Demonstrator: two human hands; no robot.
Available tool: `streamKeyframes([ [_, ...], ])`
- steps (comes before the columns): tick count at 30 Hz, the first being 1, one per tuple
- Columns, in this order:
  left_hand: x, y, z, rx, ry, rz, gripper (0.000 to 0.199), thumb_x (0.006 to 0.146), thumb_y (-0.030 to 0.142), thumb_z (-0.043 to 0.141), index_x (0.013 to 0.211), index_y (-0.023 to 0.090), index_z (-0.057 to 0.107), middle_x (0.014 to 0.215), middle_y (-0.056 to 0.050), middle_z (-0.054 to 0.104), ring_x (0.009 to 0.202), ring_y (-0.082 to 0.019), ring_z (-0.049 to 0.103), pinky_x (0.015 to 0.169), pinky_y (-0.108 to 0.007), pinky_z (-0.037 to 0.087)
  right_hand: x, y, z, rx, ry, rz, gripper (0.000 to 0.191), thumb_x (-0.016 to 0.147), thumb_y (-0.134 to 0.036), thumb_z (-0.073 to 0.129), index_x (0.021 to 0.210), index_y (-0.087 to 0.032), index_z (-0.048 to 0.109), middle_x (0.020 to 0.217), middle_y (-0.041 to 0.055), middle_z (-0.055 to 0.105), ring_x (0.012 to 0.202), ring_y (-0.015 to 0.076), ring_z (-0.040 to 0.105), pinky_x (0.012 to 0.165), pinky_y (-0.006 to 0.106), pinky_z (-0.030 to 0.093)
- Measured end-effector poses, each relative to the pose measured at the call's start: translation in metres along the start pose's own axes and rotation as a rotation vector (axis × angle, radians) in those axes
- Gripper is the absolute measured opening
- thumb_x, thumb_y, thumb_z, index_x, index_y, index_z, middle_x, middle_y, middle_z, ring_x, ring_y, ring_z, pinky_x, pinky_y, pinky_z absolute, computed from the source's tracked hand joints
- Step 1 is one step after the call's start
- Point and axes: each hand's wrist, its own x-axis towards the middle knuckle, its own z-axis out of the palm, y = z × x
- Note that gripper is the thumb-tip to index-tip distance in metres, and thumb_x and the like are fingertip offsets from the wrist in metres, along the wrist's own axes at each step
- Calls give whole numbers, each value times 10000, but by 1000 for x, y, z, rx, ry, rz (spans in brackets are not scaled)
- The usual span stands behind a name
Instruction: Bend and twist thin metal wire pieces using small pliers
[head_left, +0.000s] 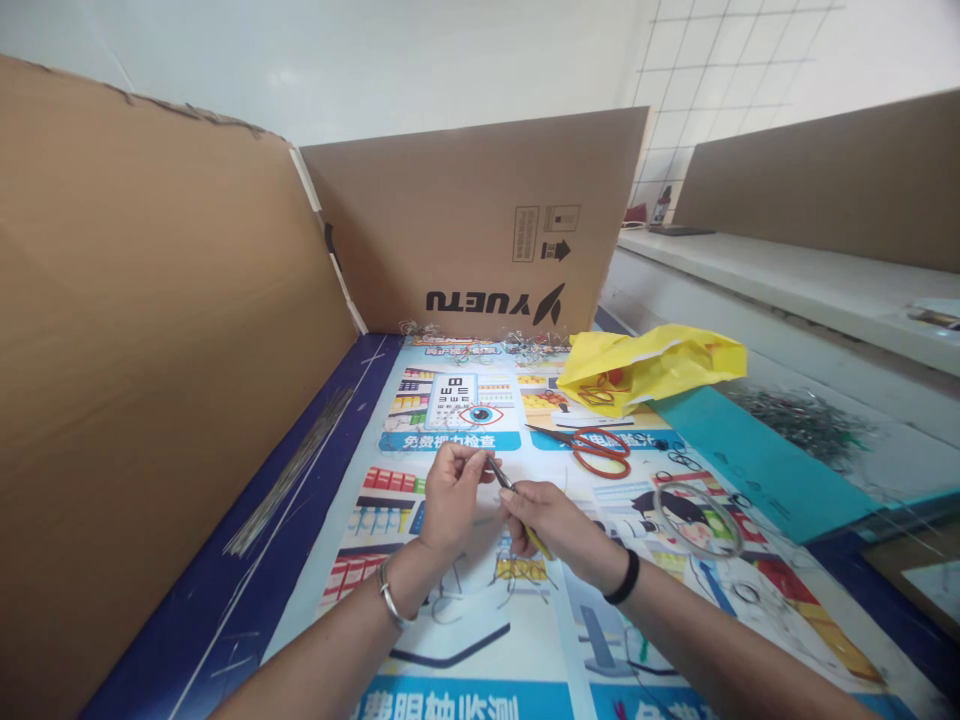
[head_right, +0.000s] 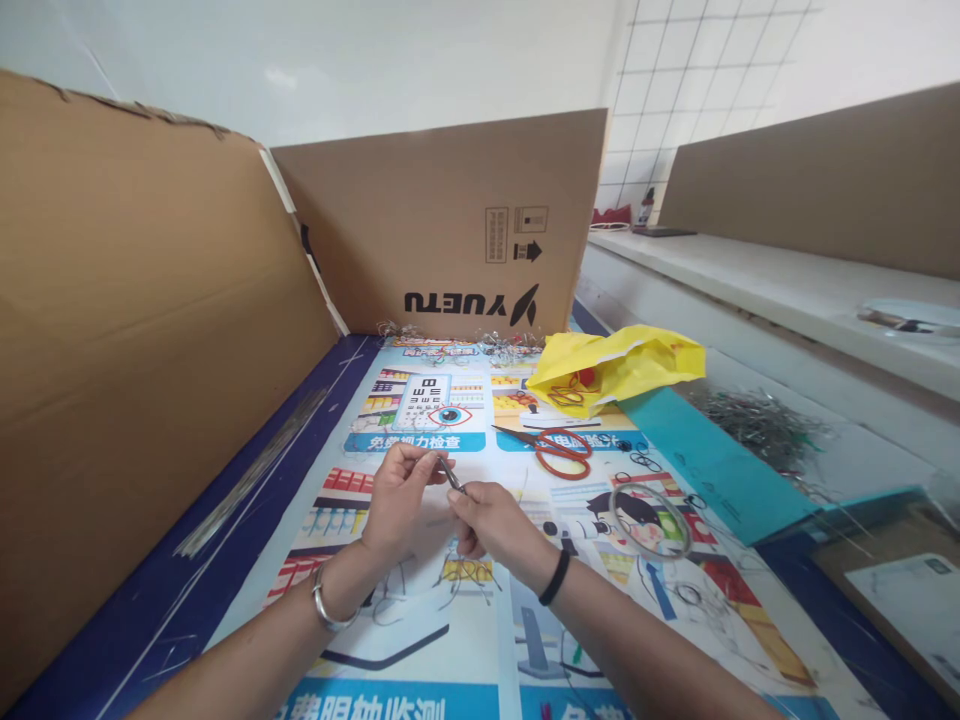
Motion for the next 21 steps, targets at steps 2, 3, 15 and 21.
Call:
streamKeyframes([
  [2,0,0,0,4,3,-7,167,792,322,560,809,165,505,782,-45,673,766,-157,655,694,-301,517,1,1,1,-47,3,6,380,754,-540,473,666,-171,468,441,-33,522,380,103,507,400,217,408],
  [3,0,-1,0,8,5,-10,170,788,324,563,806,165,506,779,-44,672,767,-158,655,694,-301,518,1,0,1,-86,9,17,346,766,-507,463,668,-175,462,435,-33,525,375,107,511,396,219,412],
  [15,1,0,-2,34,-11,-1,179,784,338,567,811,167,519,765,-36,675,712,-142,645,662,-286,518,3,-1,-4,-223,6,26,133,753,-283,468,665,-199,416,355,-84,412,314,72,365,346,183,279],
  [21,4,0,-5,71,-16,0,176,774,331,577,799,166,520,725,-16,649,628,-122,619,624,-275,506,2,-5,-4,-188,85,2,142,717,-233,512,617,-185,424,425,-102,280,389,40,249,416,197,202],
])
